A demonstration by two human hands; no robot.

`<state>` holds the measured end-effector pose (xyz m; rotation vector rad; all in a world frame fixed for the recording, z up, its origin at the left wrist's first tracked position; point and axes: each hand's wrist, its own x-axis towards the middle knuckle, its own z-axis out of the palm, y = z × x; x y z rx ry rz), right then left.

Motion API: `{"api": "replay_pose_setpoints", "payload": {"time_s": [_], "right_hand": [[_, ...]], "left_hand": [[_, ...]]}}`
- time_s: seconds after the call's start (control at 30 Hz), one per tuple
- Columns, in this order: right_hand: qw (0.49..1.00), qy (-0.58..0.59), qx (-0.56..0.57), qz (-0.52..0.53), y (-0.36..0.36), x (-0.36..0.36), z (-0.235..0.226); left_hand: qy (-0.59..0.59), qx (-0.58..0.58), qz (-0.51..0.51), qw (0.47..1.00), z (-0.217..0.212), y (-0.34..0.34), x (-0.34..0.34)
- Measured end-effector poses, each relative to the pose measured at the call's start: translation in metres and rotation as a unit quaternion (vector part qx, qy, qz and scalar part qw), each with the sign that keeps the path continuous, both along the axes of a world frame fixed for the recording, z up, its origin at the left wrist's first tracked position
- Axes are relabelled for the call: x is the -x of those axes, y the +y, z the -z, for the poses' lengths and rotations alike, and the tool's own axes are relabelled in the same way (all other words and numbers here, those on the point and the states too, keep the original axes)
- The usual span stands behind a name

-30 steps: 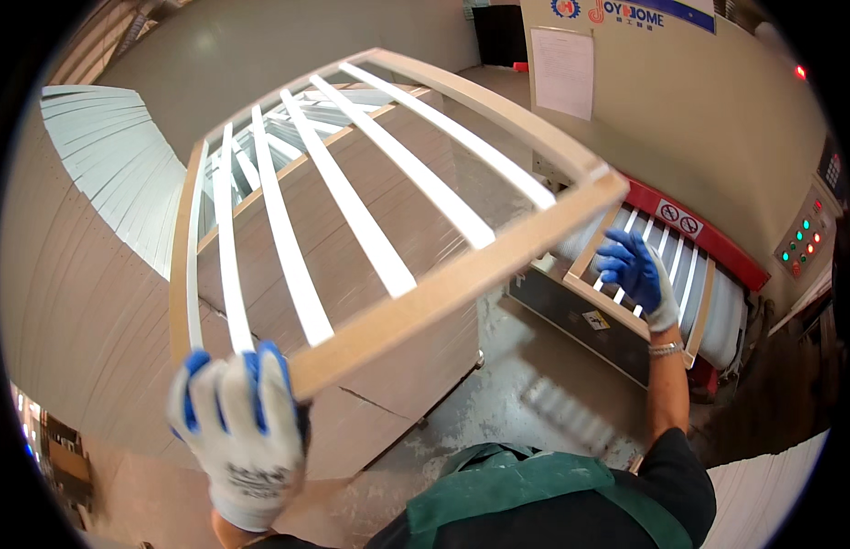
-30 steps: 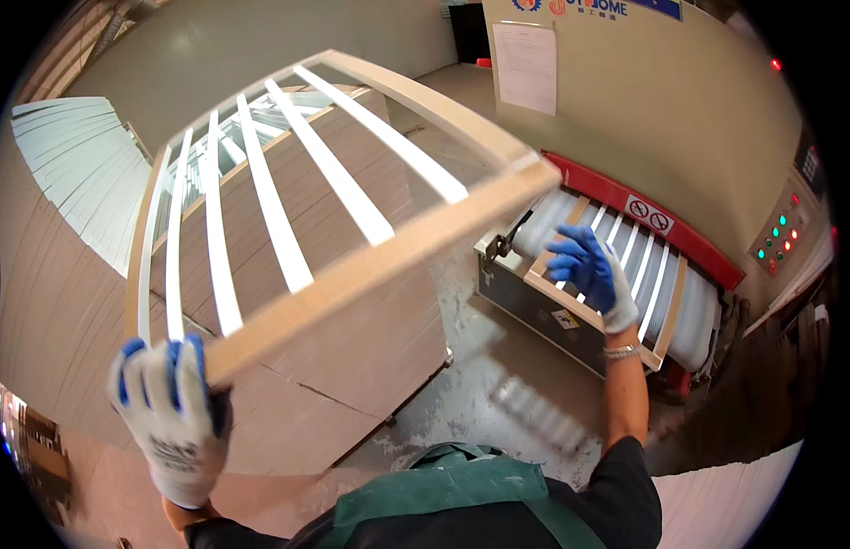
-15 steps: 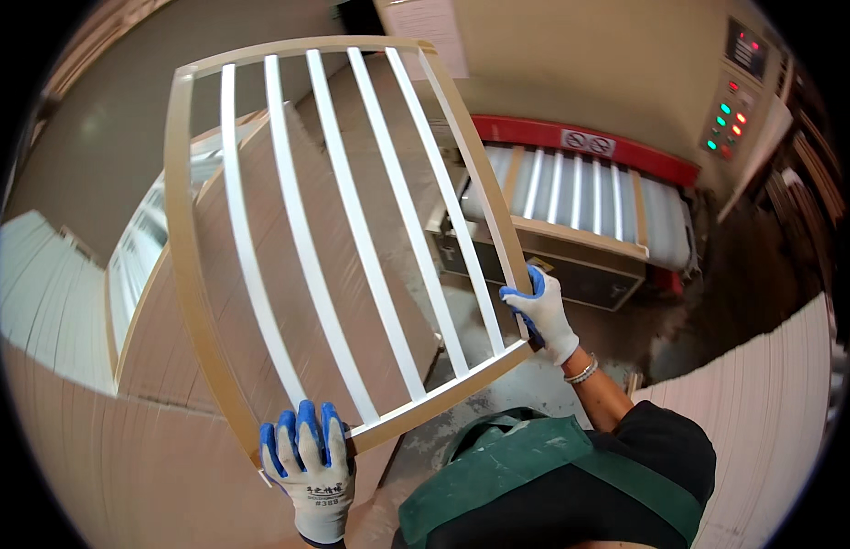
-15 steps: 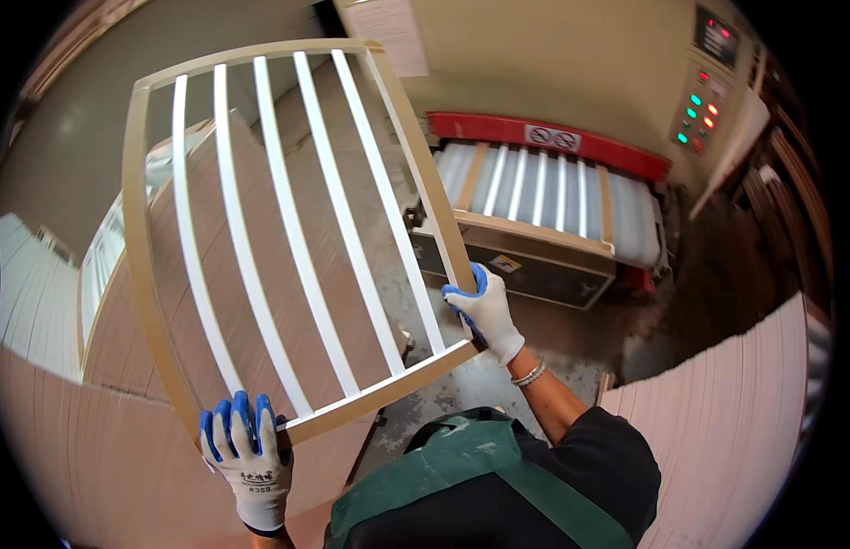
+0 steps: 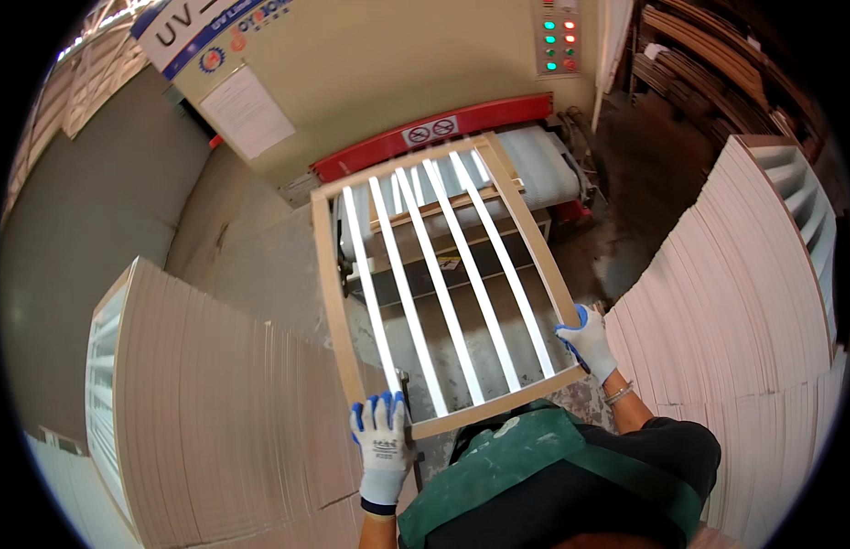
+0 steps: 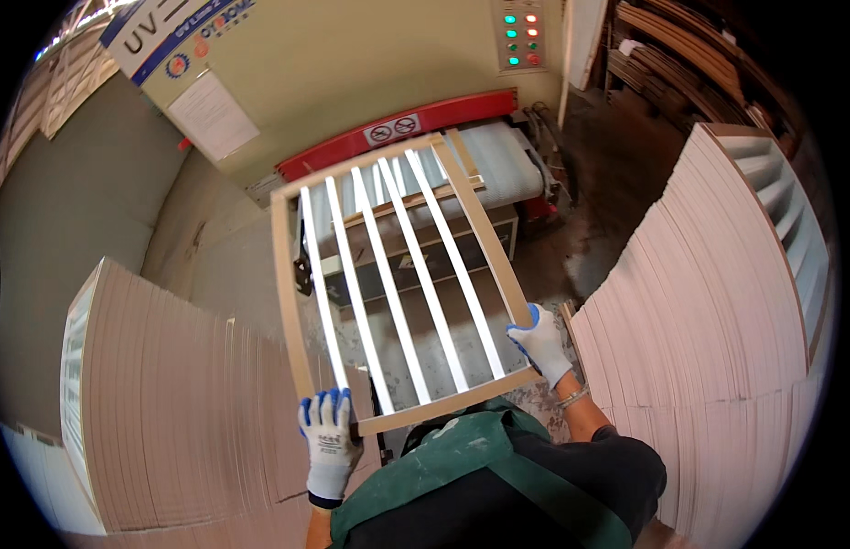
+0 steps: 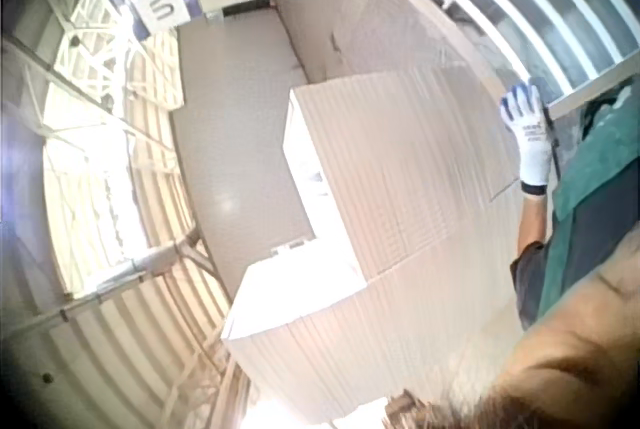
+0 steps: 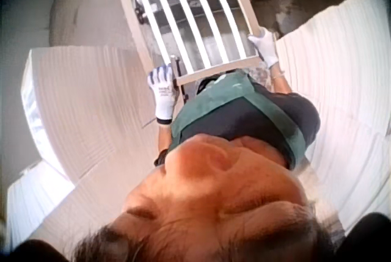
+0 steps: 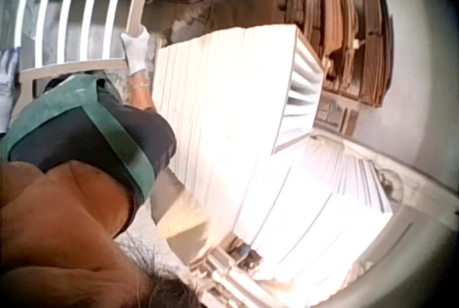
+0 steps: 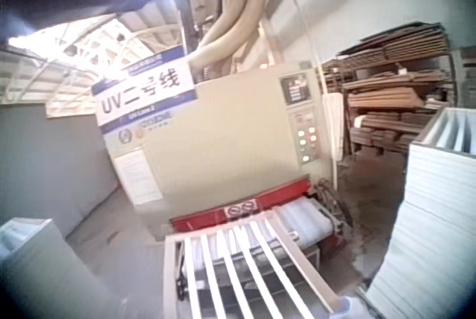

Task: The person repeatedly picks up wooden slatted frames from a stack and feeds them into a UV coating machine. They then retrieve the processed frames from the other side and stack them.

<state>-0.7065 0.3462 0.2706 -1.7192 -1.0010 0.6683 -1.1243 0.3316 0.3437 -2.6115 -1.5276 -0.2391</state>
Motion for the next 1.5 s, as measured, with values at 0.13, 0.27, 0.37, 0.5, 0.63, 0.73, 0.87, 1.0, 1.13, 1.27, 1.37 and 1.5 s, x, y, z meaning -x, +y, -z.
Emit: {"api": "replay_pose_setpoints", "payload": {"time_s": [0.13,0.27,0.37,0.5,0.63,0.73,0.87,1.0,1.13,1.27,1.37,1.5], "right_hand": [[0.992,-0.007,0.086,0.096,-0.035,-0.014,0.023],[0.988,-0.031,0.108,0.104,-0.049,-0.030,0.041],[0.991,-0.052,0.094,0.084,-0.049,-0.041,0.051],[0.985,-0.109,0.120,0.065,-0.045,-0.055,0.049],[0.982,-0.107,0.134,0.080,-0.035,-0.060,0.038],[0.975,-0.148,0.144,0.087,-0.023,-0.060,0.034],[0.981,-0.097,0.156,0.054,0.002,-0.070,0.041],[0.969,-0.216,0.107,0.057,0.023,-0.072,0.052],[0.941,-0.287,0.180,-0.019,0.041,-0.077,0.049],[0.917,-0.307,0.246,-0.058,0.064,-0.084,0.039],[0.910,-0.309,0.269,-0.063,0.084,-0.087,0.036],[0.909,-0.321,0.262,-0.048,0.102,-0.091,0.039]], "left_hand": [[0.013,0.056,0.057,0.997,0.035,0.006,-0.012],[0.018,0.085,0.081,0.993,0.054,0.015,-0.019],[0.023,0.093,0.096,0.991,0.060,0.020,-0.026],[0.026,0.087,0.103,0.991,0.065,0.021,-0.043],[0.030,0.092,0.099,0.990,0.069,0.028,-0.056],[0.030,0.100,0.088,0.991,0.071,0.039,-0.061],[0.033,0.095,0.079,0.992,0.074,0.060,-0.068],[0.022,0.091,0.076,0.993,0.074,0.077,-0.075],[0.023,0.097,0.063,0.993,0.075,0.091,-0.081],[0.030,0.096,0.054,0.993,0.079,0.106,-0.084],[0.027,0.087,0.039,0.995,0.078,0.112,-0.083],[0.006,0.073,0.007,0.997,0.060,0.108,-0.072]]}}
